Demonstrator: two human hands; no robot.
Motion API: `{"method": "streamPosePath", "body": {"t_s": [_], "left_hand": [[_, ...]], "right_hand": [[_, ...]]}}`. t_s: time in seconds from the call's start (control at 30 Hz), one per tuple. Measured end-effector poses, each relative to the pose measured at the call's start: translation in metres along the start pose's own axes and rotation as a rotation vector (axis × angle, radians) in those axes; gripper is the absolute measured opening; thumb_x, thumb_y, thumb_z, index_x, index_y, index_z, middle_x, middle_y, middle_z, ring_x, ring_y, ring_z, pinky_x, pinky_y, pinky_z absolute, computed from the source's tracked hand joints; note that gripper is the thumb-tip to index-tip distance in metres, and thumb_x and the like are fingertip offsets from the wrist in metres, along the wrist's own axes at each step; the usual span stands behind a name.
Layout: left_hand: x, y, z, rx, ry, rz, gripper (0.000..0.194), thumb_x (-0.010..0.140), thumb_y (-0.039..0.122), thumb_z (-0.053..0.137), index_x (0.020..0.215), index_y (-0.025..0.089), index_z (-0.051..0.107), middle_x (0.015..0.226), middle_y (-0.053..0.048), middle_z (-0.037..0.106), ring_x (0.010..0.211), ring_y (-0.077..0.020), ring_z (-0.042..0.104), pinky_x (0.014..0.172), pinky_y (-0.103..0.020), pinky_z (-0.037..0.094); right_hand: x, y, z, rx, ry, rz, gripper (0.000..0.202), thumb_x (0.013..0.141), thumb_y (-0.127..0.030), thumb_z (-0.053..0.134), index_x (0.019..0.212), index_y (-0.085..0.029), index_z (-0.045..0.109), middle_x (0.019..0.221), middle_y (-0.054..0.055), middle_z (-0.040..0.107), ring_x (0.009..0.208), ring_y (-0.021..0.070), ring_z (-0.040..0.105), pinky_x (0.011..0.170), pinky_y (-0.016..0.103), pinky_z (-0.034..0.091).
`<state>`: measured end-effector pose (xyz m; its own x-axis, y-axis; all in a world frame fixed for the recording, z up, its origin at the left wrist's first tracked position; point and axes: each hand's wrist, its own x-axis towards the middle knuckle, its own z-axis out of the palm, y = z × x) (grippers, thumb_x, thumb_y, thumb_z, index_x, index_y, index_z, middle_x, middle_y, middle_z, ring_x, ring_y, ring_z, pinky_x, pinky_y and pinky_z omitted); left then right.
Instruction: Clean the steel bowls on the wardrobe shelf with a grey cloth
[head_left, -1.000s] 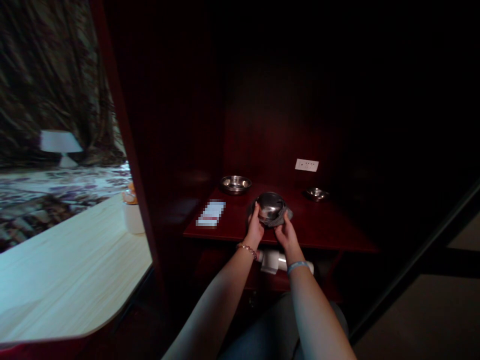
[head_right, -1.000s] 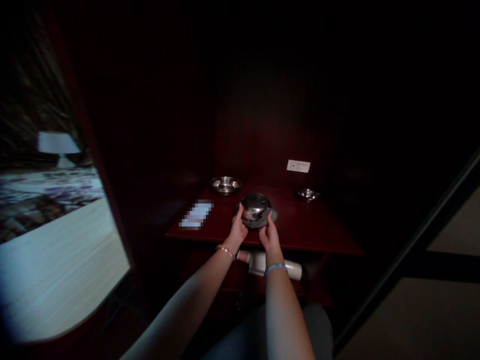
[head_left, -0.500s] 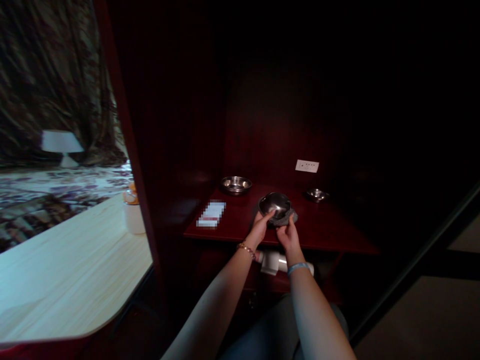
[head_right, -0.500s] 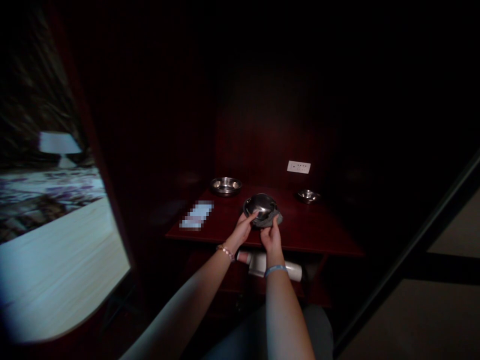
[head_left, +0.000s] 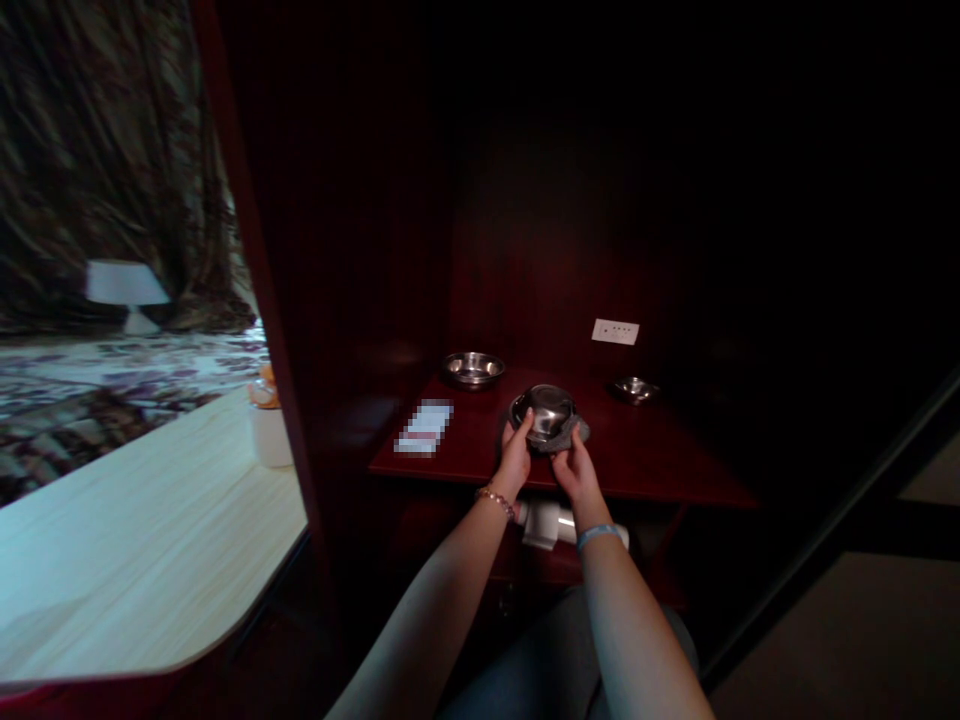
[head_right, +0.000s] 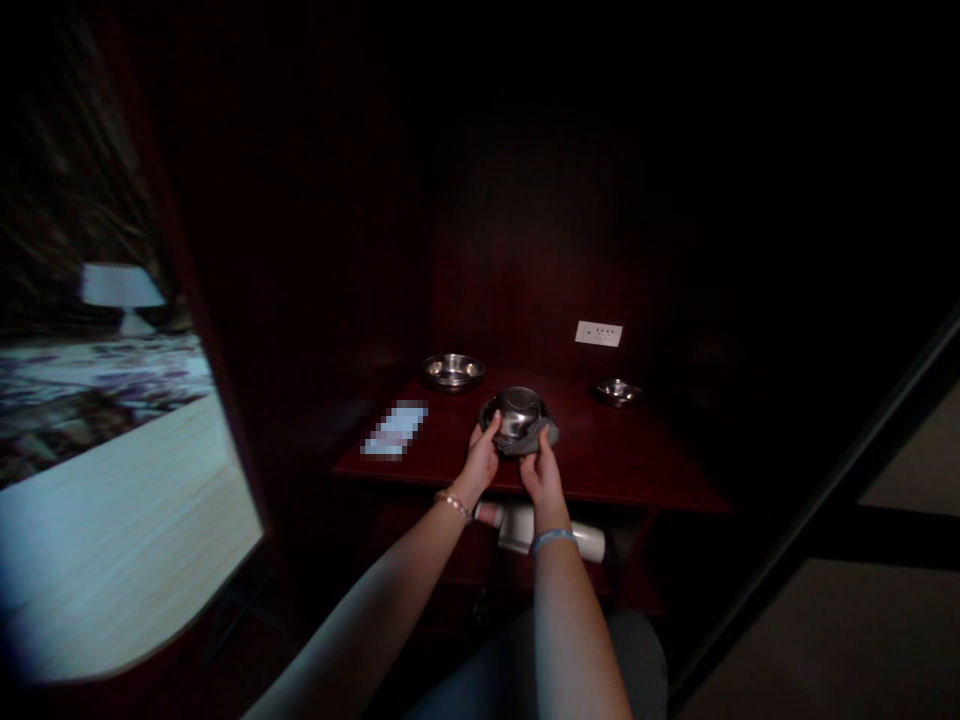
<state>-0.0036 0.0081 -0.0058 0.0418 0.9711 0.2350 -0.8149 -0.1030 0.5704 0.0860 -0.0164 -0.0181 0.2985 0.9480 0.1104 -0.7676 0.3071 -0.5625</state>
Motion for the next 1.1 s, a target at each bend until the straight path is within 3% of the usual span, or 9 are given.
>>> {"method": "streamPosePath", "body": {"t_s": [0.2,0.5,0.7,1.0,1.1], "left_hand": [[0.002,0.001,-0.002,-0.036,0.036,-0.026,0.054,0.071,0.042,0.083,0.117,0.019,0.068,0.122,-0.01,0.071,0.123,-0.0252,0.06,0.109,-0.039,0.041],[0.006,0.0,-0.006,-0.117,0.062,-0.063,0.05,0.071,0.045,0.082,0.11,0.015,0.071,0.12,-0.012,0.071,0.116,-0.0271,0.065,0.105,-0.041,0.046],[0.005,-0.001,-0.004,-0.074,0.022,-0.064,0.047,0.072,0.043,0.082,0.108,0.016,0.071,0.119,-0.011,0.072,0.119,-0.0255,0.063,0.109,-0.04,0.042],[0.004,-0.01,-0.004,0.059,-0.196,-0.084,0.05,0.065,0.028,0.087,0.111,0.017,0.072,0.12,-0.008,0.072,0.124,-0.0243,0.058,0.115,-0.038,0.031],[0.005,-0.012,-0.006,0.081,-0.194,-0.076,0.048,0.066,0.032,0.087,0.109,0.016,0.073,0.119,-0.009,0.072,0.125,-0.0255,0.057,0.116,-0.039,0.029]], "right_hand": [[-0.001,0.0,0.002,0.01,0.024,0.032,0.021,0.094,-0.033,0.057,0.105,-0.021,0.07,0.096,0.0,0.079,0.093,0.0096,0.073,0.096,0.023,0.055],[0.001,-0.001,0.003,0.001,0.061,0.034,0.02,0.093,-0.029,0.056,0.105,-0.021,0.07,0.096,-0.001,0.079,0.095,0.0081,0.072,0.098,0.022,0.053],[-0.001,-0.004,0.002,0.082,0.11,0.023,0.023,0.097,-0.027,0.049,0.103,-0.021,0.07,0.096,-0.001,0.079,0.102,0.0074,0.071,0.104,0.022,0.049],[-0.002,-0.007,0.0,0.116,0.158,-0.034,0.029,0.101,-0.032,0.044,0.103,-0.021,0.071,0.089,-0.002,0.079,0.089,0.0082,0.073,0.096,0.022,0.054],[0.001,-0.005,-0.003,0.108,0.131,-0.048,0.027,0.1,-0.032,0.046,0.105,-0.023,0.071,0.091,-0.002,0.079,0.089,0.0082,0.073,0.097,0.023,0.054]]}}
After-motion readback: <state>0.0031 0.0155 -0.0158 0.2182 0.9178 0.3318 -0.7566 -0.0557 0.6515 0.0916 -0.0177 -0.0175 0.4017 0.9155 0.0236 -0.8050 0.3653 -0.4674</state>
